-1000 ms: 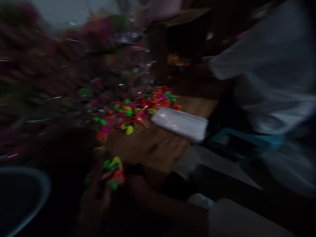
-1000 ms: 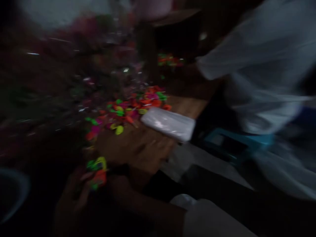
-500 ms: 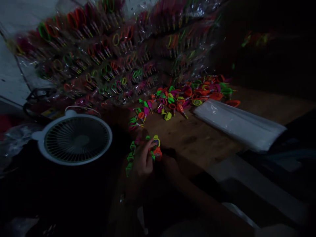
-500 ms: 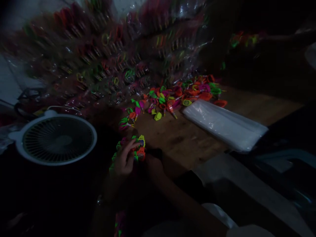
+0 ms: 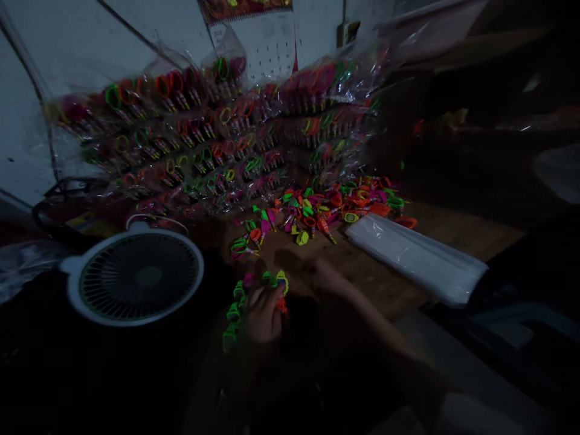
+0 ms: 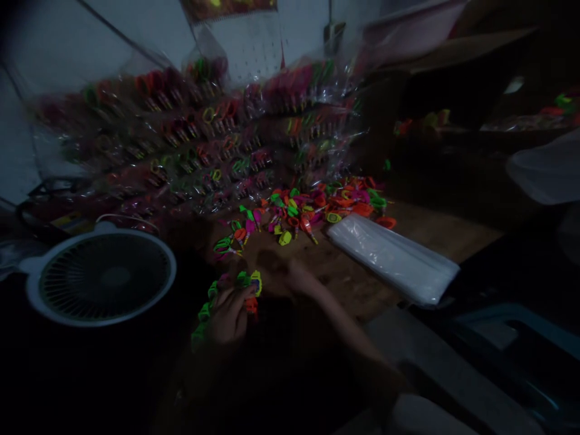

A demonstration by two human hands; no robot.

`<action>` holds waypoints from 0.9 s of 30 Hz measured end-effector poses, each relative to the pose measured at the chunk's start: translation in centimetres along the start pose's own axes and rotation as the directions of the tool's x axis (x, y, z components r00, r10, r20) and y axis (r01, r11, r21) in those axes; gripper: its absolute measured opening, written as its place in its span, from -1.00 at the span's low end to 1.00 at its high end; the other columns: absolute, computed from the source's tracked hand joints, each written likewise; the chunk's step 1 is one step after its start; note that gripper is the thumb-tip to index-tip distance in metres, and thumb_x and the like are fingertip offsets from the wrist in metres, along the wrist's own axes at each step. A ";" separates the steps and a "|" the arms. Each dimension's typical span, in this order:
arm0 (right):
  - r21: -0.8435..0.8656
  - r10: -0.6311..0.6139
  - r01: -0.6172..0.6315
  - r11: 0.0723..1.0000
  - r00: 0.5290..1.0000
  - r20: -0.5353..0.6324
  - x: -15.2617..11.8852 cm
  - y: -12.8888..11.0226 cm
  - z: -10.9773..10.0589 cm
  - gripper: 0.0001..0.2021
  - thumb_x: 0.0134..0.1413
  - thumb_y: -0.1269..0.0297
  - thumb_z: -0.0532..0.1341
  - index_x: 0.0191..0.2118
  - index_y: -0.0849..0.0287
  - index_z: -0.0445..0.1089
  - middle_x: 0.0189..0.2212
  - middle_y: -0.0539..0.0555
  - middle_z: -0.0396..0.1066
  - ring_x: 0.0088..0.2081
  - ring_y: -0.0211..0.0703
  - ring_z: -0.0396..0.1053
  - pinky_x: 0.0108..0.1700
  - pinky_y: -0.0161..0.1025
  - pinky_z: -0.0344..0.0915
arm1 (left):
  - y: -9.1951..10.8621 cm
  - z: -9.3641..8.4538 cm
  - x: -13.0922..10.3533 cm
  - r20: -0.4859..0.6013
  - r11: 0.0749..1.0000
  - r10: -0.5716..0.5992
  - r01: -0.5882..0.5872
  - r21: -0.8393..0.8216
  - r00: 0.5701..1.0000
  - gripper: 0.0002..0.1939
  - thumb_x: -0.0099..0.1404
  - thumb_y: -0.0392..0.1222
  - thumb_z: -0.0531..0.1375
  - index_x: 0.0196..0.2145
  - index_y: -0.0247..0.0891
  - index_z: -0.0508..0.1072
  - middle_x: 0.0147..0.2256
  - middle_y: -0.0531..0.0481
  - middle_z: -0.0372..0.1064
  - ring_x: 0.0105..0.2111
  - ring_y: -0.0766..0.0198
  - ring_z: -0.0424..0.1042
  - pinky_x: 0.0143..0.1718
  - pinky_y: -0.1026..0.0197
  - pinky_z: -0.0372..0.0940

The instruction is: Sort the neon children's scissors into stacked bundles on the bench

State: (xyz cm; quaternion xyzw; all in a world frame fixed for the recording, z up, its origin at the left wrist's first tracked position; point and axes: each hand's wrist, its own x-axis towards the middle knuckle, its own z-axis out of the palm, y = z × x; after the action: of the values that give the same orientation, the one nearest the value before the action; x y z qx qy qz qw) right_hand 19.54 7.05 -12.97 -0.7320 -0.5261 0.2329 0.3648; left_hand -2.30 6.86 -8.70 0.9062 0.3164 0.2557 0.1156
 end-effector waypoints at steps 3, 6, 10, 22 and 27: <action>-0.138 0.209 -0.247 0.959 0.947 -0.243 5.0 0.9 -2.6 -0.71 0.13 0.45 0.05 -0.10 0.49 0.40 -0.08 0.48 0.32 -0.03 0.09 0.32 -0.08 -0.17 0.26 | -0.1 -0.4 0.0 -0.022 0.970 -0.145 0.137 -0.200 0.989 -0.57 0.35 -0.26 -0.07 0.16 -0.23 0.17 -0.12 -0.05 0.43 0.00 0.18 0.27 0.09 0.06 0.13; -0.157 0.236 -0.287 0.945 0.931 -0.279 6.9 1.8 -2.9 -0.66 0.18 0.52 -0.05 -0.09 0.63 0.35 0.02 0.64 0.15 0.11 0.22 0.17 -0.01 -0.07 0.19 | -0.3 -0.9 -0.2 -0.035 0.897 -0.294 0.263 -0.355 0.955 -0.60 0.39 -0.16 -0.07 0.15 -0.21 0.15 -0.04 -0.05 0.39 0.04 0.22 0.27 0.13 0.05 0.09; -0.101 0.171 -0.190 0.977 0.970 -0.173 3.9 2.3 -1.6 -0.70 0.16 0.53 -0.03 -0.09 0.56 0.36 -0.09 0.54 0.31 -0.03 0.14 0.32 -0.04 -0.06 0.22 | -0.4 -0.9 -0.5 -0.061 0.939 -0.200 0.174 -0.298 0.978 -0.57 0.33 -0.13 0.05 0.13 -0.21 0.17 -0.05 -0.06 0.39 0.08 0.18 0.23 0.15 0.04 0.07; 0.585 -0.071 -0.129 0.801 0.949 0.307 -11.7 -1.5 6.2 -0.77 -0.02 0.22 0.17 -0.34 0.29 0.43 -0.41 0.10 0.47 -0.37 -0.12 0.40 -0.38 -0.32 0.32 | 0.2 -0.3 1.0 0.108 0.971 -0.219 0.206 0.126 0.970 -0.43 0.29 -0.04 0.09 0.22 -0.20 0.09 0.15 -0.08 0.20 0.13 0.03 0.16 0.14 -0.03 0.01; 0.477 -0.139 0.045 0.878 0.977 0.164 -11.1 -1.8 7.3 -0.80 0.02 0.31 0.11 -0.28 0.26 0.43 -0.34 0.13 0.48 -0.33 -0.13 0.41 -0.27 -0.27 0.34 | 0.2 0.0 0.8 0.061 0.968 -0.231 0.224 0.110 0.971 -0.45 0.29 -0.06 0.10 0.20 -0.22 0.13 0.10 -0.06 0.26 0.10 0.06 0.20 0.15 -0.03 0.02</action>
State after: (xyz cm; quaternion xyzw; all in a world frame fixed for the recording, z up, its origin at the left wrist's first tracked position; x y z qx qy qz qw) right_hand 9.46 -1.01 -16.62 -0.5694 -0.5211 0.4059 0.4894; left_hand -1.68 7.19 -8.29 0.8774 0.4265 0.1908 0.1088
